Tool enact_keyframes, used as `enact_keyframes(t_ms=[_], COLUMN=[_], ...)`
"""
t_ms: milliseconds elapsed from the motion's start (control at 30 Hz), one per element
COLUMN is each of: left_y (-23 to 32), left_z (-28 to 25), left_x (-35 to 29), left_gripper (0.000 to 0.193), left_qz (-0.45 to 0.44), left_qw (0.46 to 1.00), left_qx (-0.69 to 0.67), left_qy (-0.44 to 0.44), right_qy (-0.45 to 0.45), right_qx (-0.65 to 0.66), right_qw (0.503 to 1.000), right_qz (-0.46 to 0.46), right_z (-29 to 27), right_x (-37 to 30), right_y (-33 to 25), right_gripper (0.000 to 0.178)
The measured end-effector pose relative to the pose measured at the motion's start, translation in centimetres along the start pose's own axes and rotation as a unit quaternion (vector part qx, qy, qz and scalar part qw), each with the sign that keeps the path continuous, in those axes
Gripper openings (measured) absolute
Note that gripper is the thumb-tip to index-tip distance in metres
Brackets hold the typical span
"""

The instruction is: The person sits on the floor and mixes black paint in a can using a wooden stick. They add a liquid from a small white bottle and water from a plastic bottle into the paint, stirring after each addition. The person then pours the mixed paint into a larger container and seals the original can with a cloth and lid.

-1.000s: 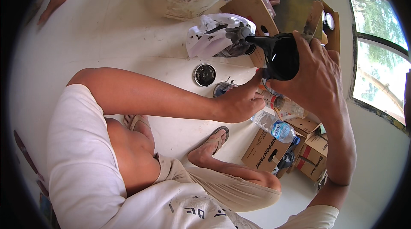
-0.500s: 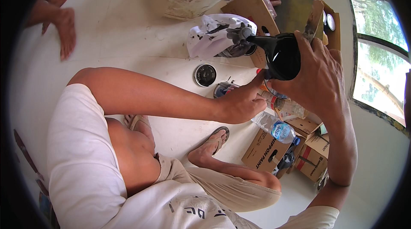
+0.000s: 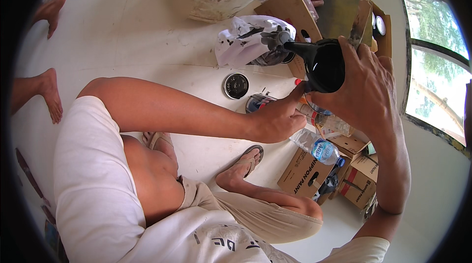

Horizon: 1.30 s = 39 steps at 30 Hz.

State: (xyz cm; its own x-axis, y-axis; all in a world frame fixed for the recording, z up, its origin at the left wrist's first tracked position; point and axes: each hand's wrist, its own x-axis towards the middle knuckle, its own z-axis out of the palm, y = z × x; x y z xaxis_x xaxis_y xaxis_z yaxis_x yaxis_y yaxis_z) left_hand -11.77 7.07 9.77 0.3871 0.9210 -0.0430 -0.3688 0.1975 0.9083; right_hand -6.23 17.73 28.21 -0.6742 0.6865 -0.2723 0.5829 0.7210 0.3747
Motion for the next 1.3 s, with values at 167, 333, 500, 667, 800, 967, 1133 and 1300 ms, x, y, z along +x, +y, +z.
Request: enact_keyframes(t_ms=[167,333,500,667,800,967,1133,1300], left_y=[0.1,0.1,0.0,-0.1,-0.2,0.4,0.3,-0.1], left_z=[0.0,-0.1,-0.2,-0.2,-0.1,-0.3,-0.3,-0.1], left_x=[0.0,0.0,0.0,0.0,0.1,-0.1,0.0,0.1], left_gripper=[0.085,0.082,0.077,0.075,0.076,0.074,0.072,0.07], left_qz=[-0.003,-0.007,0.001,-0.001,-0.003,-0.011,-0.017,-0.021], left_qw=[1.0,1.0,1.0,1.0,1.0,1.0,1.0,1.0], left_qx=[-0.017,-0.006,0.0,0.011,0.012,0.001,-0.009,-0.004], left_qy=[-0.004,-0.002,0.003,0.009,0.009,0.006,0.001,0.002], right_qy=[0.006,0.001,0.012,0.009,0.006,0.021,0.008,-0.044], right_qx=[-0.005,-0.003,-0.015,-0.014,-0.012,-0.022,-0.02,-0.039], right_qw=[1.0,1.0,1.0,1.0,1.0,0.999,1.0,0.998], right_qz=[-0.008,-0.007,-0.017,-0.014,-0.013,-0.017,-0.009,0.009], right_z=[0.1,0.1,0.3,0.1,-0.1,0.1,-0.2,-0.6], right_x=[0.0,0.1,0.2,0.3,0.4,0.4,0.5,0.8], right_y=[0.0,0.1,0.2,0.0,-0.1,-0.1,-0.2,-0.4], right_gripper=[0.098,0.098,0.1,0.099,0.097,0.096,0.096,0.111])
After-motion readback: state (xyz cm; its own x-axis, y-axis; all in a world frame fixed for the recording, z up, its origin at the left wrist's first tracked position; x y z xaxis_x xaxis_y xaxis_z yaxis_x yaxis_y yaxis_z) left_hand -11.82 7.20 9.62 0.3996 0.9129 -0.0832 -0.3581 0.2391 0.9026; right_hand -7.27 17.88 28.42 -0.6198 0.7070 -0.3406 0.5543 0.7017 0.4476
